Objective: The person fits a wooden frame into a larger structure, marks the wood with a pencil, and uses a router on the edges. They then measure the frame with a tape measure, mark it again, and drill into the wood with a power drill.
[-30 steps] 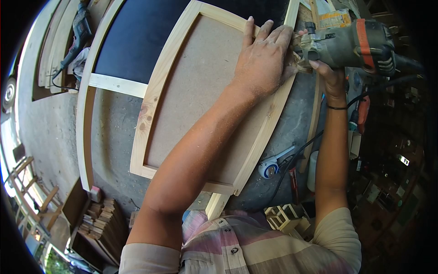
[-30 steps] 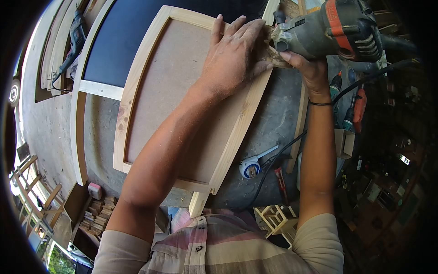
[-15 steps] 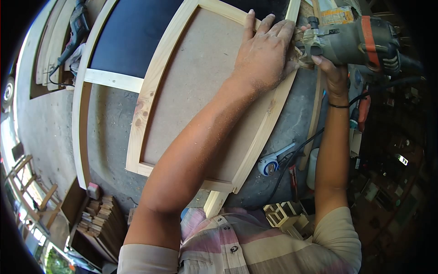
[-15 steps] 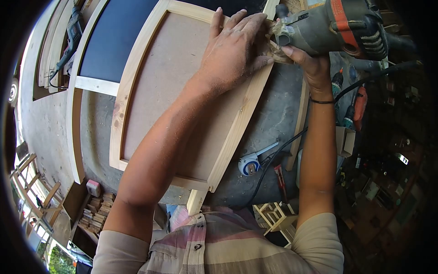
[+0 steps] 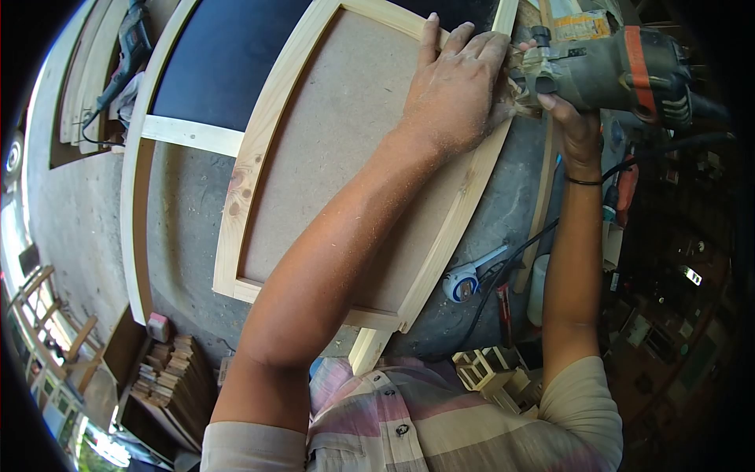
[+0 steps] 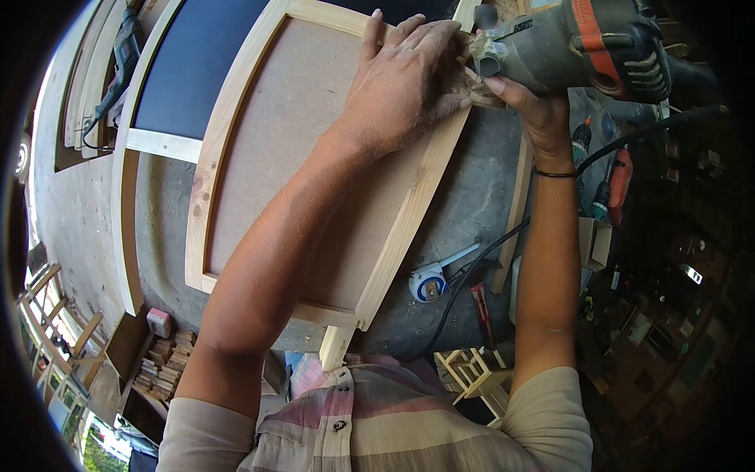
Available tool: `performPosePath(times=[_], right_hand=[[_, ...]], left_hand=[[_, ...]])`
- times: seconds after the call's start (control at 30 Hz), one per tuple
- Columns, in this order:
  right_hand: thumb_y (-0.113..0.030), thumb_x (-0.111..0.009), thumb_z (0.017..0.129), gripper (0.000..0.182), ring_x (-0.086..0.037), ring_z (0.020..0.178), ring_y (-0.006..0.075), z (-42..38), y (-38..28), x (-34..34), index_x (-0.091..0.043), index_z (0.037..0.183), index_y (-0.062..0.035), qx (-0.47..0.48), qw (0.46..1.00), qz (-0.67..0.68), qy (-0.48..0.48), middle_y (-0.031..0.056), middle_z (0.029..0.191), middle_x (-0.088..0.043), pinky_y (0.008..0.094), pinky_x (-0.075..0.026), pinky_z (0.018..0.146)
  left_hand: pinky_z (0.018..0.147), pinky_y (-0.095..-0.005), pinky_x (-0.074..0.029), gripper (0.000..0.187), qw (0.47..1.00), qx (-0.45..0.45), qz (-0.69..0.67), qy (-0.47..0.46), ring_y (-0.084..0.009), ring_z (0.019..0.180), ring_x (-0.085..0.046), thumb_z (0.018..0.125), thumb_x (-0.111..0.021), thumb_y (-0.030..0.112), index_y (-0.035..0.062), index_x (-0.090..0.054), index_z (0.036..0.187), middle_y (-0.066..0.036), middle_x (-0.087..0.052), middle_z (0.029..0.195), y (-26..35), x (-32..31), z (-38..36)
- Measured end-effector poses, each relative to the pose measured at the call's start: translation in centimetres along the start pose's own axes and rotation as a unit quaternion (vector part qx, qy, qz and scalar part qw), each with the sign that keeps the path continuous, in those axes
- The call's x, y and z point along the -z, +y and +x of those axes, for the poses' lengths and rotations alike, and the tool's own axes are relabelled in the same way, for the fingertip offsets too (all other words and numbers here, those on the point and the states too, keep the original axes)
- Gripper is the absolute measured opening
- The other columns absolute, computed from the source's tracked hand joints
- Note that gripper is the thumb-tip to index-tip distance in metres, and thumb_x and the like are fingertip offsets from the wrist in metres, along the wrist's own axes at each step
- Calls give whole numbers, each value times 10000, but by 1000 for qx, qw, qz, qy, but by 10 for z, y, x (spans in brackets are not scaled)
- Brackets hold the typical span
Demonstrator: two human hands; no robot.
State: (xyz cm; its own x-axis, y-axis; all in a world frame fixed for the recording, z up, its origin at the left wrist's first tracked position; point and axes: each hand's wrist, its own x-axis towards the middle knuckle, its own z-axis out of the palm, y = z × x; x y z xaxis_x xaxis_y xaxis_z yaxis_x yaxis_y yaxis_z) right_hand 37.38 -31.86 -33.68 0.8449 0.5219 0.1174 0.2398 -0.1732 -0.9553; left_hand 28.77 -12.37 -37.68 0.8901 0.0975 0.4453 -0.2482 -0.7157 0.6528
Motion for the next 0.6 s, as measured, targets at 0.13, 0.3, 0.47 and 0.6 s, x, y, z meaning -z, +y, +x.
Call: performPosePath(times=[0.13, 0.3, 0.47, 0.6], right_hand=[[-69, -757, 780, 228, -637, 923, 142, -1, -1, -2, -695, 994, -20, -3, 1000, 6, 7, 24, 991, -688, 288, -488, 879], [-76, -752, 788, 218, -636, 913, 140, -2, 2, 2, -694, 991, -21, 1, 1000, -3, -1, 23, 982, -688, 286, -487, 873], [-73, -748, 790, 220, -636, 911, 139, -1, 0, 0, -694, 996, -21, -9, 1000, 16, 1, 23, 980, -688, 285, -486, 872], [-75, -747, 787, 233, -637, 914, 142, -2, 1, 0, -691, 1007, -20, 3, 1000, -4, -3, 23, 981, -688, 292, -486, 879]], left_hand=[[1225, -558, -73, 739, 1000, 12, -2, 14, -347, 1380, -436, 753, -801, 336, 63, -499, 1369, -133, -573, 1377, 2, -3, 0], [1225, -557, -74, 728, 1000, 15, -9, 16, -345, 1379, -436, 756, -798, 336, 57, -507, 1361, -135, -576, 1371, 1, -5, 0], [1225, -557, -68, 716, 1000, 11, -13, 21, -345, 1374, -440, 759, -793, 333, 57, -513, 1356, -138, -579, 1364, 1, -4, 0], [1224, -561, -66, 685, 1000, 16, -9, 18, -344, 1371, -443, 768, -778, 311, 65, -519, 1352, -140, -583, 1357, 0, -6, 1]])
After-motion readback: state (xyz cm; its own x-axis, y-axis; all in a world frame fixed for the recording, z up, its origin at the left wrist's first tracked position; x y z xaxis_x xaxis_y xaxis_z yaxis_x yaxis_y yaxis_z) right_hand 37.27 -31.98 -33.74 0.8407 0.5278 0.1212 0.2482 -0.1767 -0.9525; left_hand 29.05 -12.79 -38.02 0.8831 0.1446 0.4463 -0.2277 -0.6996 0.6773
